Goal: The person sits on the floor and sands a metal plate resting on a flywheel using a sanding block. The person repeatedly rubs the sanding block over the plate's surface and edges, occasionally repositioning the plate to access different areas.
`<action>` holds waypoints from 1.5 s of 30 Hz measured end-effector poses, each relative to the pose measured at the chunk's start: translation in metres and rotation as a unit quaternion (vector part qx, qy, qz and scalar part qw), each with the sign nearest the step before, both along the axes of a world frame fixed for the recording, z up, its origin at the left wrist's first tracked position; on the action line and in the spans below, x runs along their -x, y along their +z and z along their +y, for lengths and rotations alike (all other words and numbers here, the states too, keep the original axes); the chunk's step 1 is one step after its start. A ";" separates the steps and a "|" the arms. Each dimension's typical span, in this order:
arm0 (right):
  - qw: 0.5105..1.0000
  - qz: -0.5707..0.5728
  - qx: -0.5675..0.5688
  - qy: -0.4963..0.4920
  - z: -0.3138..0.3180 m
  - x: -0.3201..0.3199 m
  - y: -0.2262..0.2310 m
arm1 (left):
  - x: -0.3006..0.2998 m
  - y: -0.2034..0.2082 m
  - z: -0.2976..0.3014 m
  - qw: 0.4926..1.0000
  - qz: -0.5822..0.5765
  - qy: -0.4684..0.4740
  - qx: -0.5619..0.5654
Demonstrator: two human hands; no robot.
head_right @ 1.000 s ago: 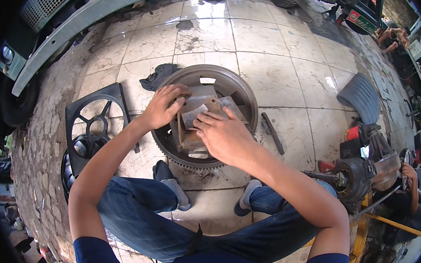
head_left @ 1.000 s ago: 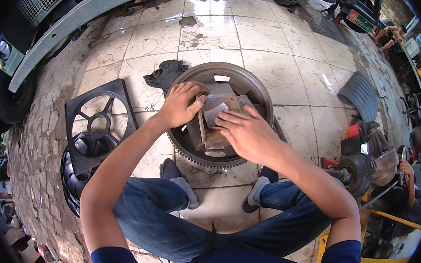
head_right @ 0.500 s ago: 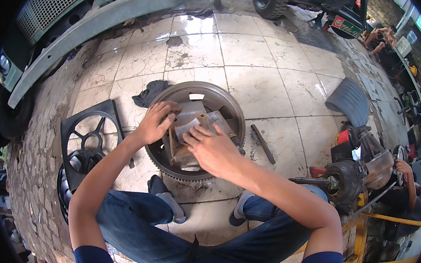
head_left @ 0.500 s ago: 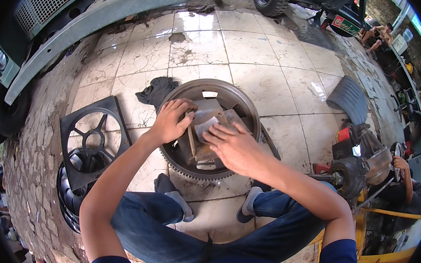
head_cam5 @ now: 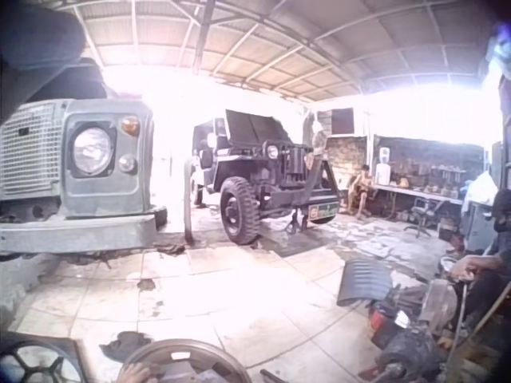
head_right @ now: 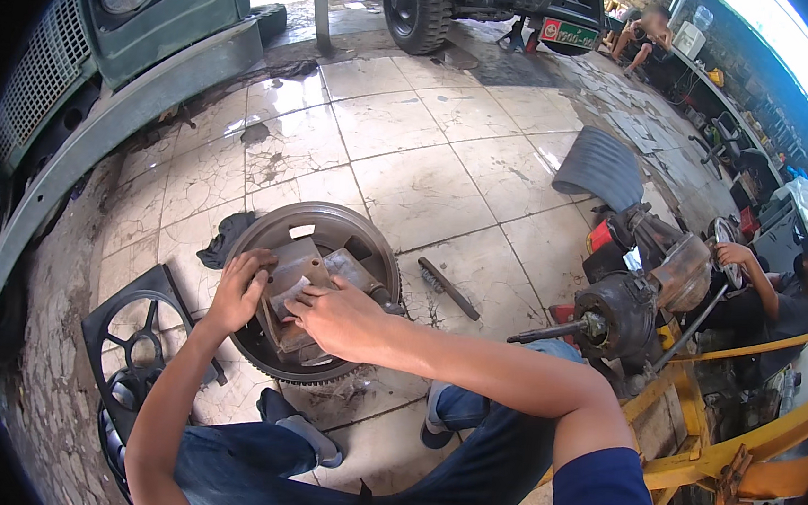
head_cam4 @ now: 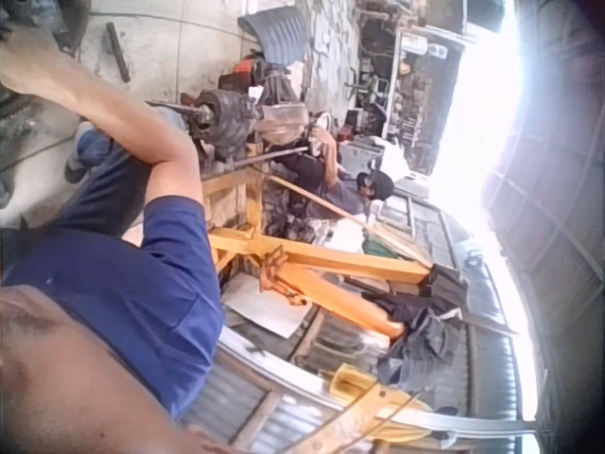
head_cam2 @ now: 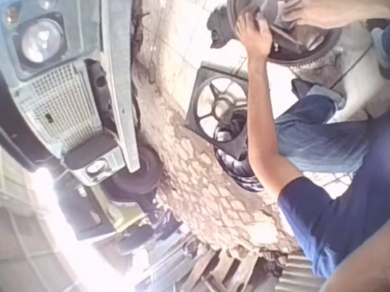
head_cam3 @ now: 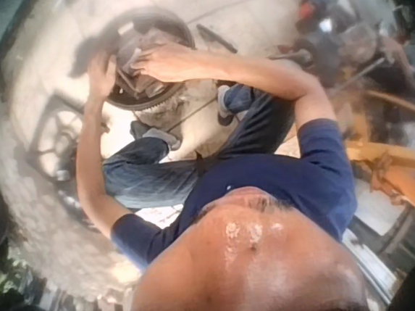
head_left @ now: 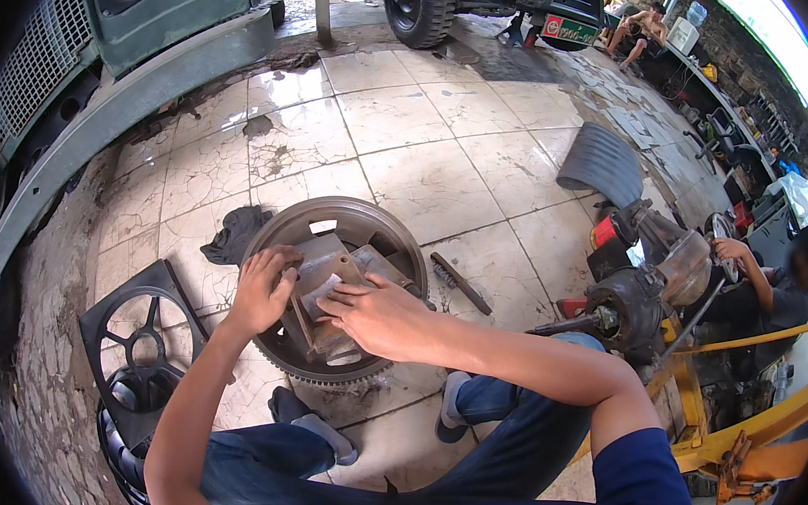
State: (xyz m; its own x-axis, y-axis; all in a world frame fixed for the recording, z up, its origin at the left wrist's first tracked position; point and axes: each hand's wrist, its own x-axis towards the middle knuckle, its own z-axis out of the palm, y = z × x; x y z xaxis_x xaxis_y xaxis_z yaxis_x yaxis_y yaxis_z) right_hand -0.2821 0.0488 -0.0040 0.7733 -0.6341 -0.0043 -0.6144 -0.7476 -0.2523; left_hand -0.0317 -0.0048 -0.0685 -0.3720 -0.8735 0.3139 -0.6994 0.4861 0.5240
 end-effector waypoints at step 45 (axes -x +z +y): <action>0.986 -0.134 0.097 0.003 -0.005 0.004 -0.036 | 0.008 0.016 0.002 0.999 0.004 -0.028 -0.044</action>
